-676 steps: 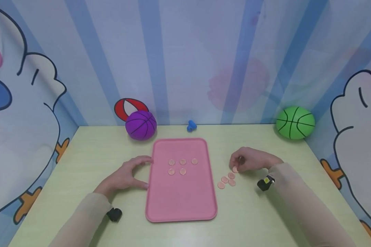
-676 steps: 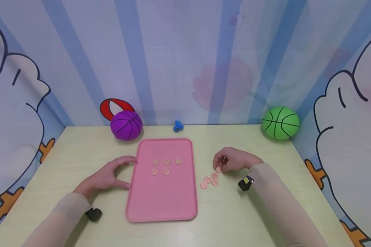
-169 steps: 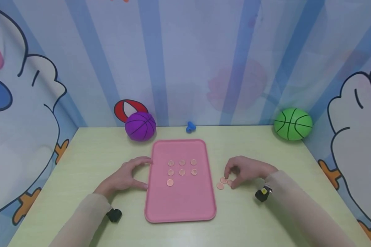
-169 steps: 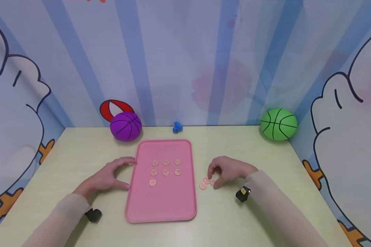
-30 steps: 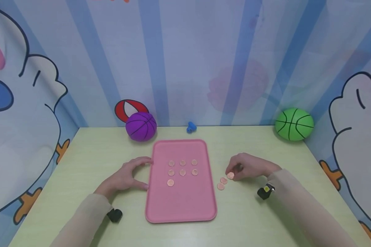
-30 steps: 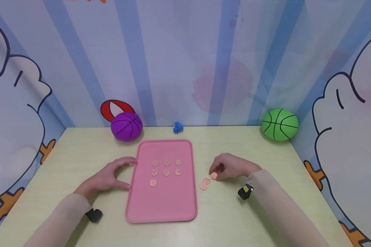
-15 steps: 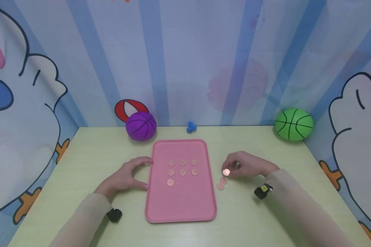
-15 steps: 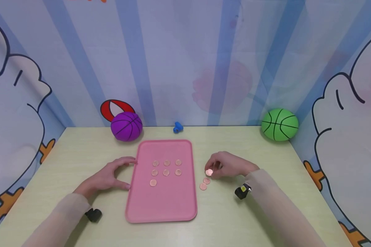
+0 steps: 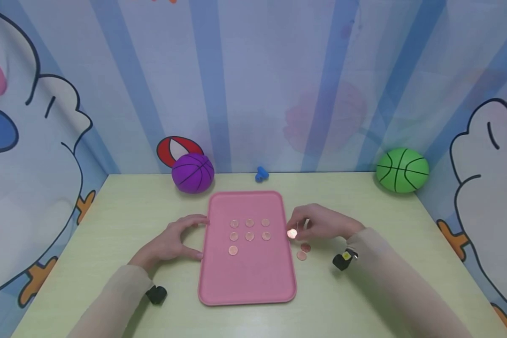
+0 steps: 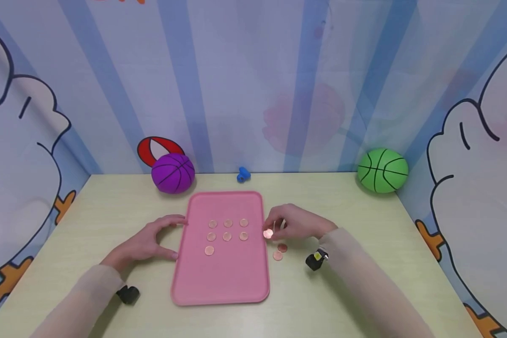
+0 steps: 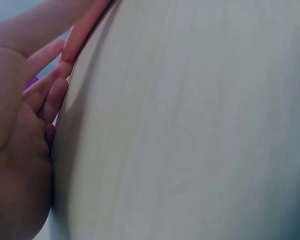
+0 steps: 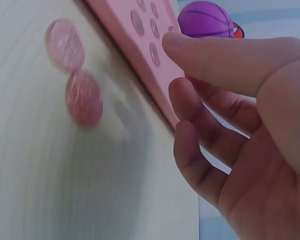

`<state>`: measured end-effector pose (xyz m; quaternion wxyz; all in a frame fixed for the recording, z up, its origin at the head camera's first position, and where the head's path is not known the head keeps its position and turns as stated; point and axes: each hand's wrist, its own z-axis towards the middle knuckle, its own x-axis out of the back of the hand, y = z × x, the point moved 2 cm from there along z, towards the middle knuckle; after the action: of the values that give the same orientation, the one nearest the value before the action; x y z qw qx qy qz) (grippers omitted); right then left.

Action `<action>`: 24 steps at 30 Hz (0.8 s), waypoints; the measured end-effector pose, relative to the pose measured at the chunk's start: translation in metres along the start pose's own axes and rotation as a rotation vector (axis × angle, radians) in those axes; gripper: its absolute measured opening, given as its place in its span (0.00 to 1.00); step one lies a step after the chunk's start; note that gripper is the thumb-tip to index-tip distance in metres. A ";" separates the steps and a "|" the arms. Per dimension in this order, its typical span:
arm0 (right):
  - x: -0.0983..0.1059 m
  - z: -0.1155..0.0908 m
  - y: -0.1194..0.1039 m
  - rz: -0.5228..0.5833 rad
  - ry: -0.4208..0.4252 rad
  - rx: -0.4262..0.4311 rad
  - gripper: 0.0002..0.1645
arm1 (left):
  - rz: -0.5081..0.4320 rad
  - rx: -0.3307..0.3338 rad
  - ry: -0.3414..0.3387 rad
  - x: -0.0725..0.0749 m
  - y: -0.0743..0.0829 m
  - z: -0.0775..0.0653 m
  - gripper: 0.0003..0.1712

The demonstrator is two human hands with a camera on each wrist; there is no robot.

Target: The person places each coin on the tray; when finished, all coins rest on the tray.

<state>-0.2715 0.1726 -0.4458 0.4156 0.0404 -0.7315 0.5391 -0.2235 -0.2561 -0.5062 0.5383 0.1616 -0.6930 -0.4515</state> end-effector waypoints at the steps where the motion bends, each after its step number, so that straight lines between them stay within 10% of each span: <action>1: -0.002 0.003 -0.002 0.000 -0.002 0.001 0.12 | 0.000 -0.001 0.001 0.000 0.000 0.000 0.55; 11: -0.024 0.029 -0.021 0.077 -0.048 -0.100 0.13 | -0.015 0.014 0.002 0.000 0.001 -0.001 0.56; 24: -0.048 0.060 -0.035 -0.181 -0.057 0.098 0.13 | -0.006 0.030 0.002 -0.001 0.001 -0.001 0.55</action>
<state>-0.2564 0.0895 -0.4551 0.4394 0.1419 -0.7091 0.5329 -0.2222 -0.2552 -0.5061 0.5351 0.1720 -0.6987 -0.4426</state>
